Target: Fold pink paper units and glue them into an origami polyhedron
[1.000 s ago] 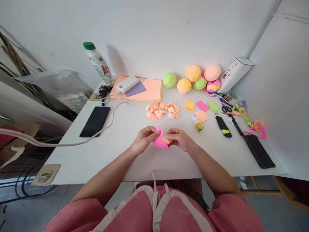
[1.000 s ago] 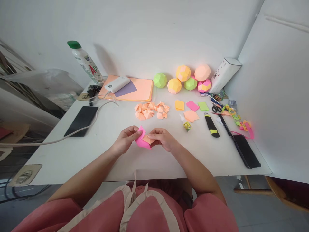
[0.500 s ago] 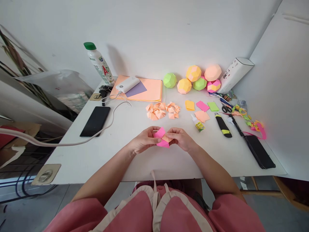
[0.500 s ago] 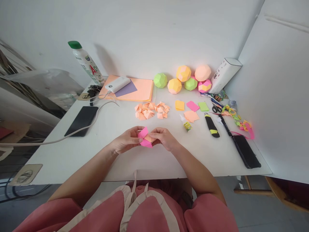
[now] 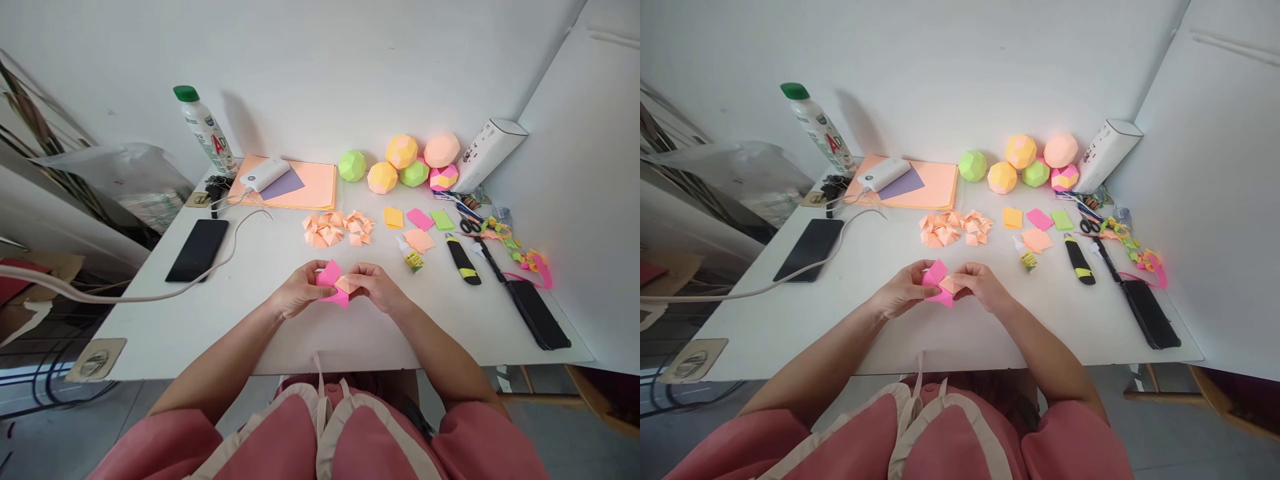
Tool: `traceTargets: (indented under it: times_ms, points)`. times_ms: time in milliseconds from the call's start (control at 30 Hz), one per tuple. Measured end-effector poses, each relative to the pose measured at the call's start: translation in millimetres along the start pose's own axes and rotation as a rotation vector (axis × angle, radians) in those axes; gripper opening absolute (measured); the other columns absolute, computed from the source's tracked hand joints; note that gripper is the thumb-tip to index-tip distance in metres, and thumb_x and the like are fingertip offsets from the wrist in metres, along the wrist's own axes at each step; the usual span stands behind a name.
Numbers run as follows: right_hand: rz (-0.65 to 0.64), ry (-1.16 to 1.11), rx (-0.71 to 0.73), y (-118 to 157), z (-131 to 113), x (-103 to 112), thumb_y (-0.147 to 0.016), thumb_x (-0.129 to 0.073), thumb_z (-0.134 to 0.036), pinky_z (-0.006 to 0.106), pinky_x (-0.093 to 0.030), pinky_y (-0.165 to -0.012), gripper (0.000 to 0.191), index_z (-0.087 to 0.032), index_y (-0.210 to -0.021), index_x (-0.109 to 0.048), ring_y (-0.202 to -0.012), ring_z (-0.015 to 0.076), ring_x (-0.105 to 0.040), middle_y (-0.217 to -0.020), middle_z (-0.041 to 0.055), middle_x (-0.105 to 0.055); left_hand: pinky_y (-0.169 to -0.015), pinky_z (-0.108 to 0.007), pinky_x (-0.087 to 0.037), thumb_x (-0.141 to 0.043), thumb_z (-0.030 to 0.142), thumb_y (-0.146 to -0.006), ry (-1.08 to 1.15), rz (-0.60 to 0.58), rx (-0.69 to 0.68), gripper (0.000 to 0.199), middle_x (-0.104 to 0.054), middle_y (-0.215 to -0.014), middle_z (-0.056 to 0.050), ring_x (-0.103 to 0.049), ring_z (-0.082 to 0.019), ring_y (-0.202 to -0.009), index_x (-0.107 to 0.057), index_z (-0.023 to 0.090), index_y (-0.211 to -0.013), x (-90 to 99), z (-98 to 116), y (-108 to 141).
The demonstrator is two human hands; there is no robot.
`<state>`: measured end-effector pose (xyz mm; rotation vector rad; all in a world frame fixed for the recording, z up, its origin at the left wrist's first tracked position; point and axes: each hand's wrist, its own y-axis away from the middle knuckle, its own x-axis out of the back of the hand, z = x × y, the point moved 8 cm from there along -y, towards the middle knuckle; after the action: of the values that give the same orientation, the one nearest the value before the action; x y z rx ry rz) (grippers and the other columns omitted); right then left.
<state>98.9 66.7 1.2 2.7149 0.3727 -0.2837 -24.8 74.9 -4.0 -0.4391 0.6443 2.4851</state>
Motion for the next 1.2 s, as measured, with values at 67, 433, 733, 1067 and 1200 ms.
traceTargets:
  times_ms: [67,433,733,1067,1200]
  points:
    - [0.024,0.012,0.008,0.1,0.0,1.8,-0.069,-0.070,-0.030,0.031,-0.053,-0.062,0.017,-0.016,-0.066,-0.060,-0.064,0.0136,-0.060,-0.067,0.0000,-0.063,-0.069,-0.029,-0.047,-0.081,0.016,-0.055,0.005,0.019,-0.009,0.053,-0.065,-0.077,0.000,-0.062,-0.013,-0.067,-0.051,0.016,-0.099,0.9,0.8,0.0]
    - [0.088,0.042,0.022,1.9,-2.9,4.0,-0.064,-0.073,-0.033,0.029,-0.052,-0.061,0.021,-0.016,-0.064,-0.062,-0.063,0.0120,-0.059,-0.065,-0.0012,-0.061,-0.071,-0.032,-0.049,-0.081,0.019,-0.053,0.047,0.105,-0.026,0.053,-0.060,-0.082,0.000,-0.060,-0.014,-0.072,-0.051,0.016,-0.097,3.3,0.7,0.7]
    - [0.097,0.062,0.050,2.4,-5.0,3.3,-0.064,-0.073,-0.034,0.029,-0.052,-0.061,0.022,-0.016,-0.063,-0.061,-0.063,0.0120,-0.059,-0.065,-0.0008,-0.061,-0.071,-0.033,-0.050,-0.078,0.019,-0.056,0.063,0.079,-0.028,0.050,-0.058,-0.085,-0.001,-0.059,-0.014,-0.074,-0.051,0.017,-0.098,1.1,0.8,0.4]
    - [0.108,0.067,0.044,2.6,-5.2,2.4,-0.064,-0.072,-0.034,0.028,-0.051,-0.060,0.021,-0.016,-0.062,-0.060,-0.062,0.0116,-0.059,-0.064,-0.0011,-0.061,-0.070,-0.031,-0.049,-0.078,0.015,-0.058,0.040,0.058,-0.013,0.053,-0.058,-0.086,0.000,-0.060,-0.013,-0.075,-0.050,0.017,-0.103,-0.2,0.4,1.4]
    - [0.113,0.071,0.041,1.6,-3.3,3.5,-0.064,-0.072,-0.034,0.028,-0.052,-0.060,0.022,-0.016,-0.062,-0.059,-0.061,0.0117,-0.059,-0.064,-0.0009,-0.061,-0.070,-0.030,-0.049,-0.078,0.015,-0.058,0.028,0.062,-0.018,0.054,-0.059,-0.086,0.000,-0.060,-0.013,-0.073,-0.050,0.017,-0.103,0.5,-0.3,0.7]
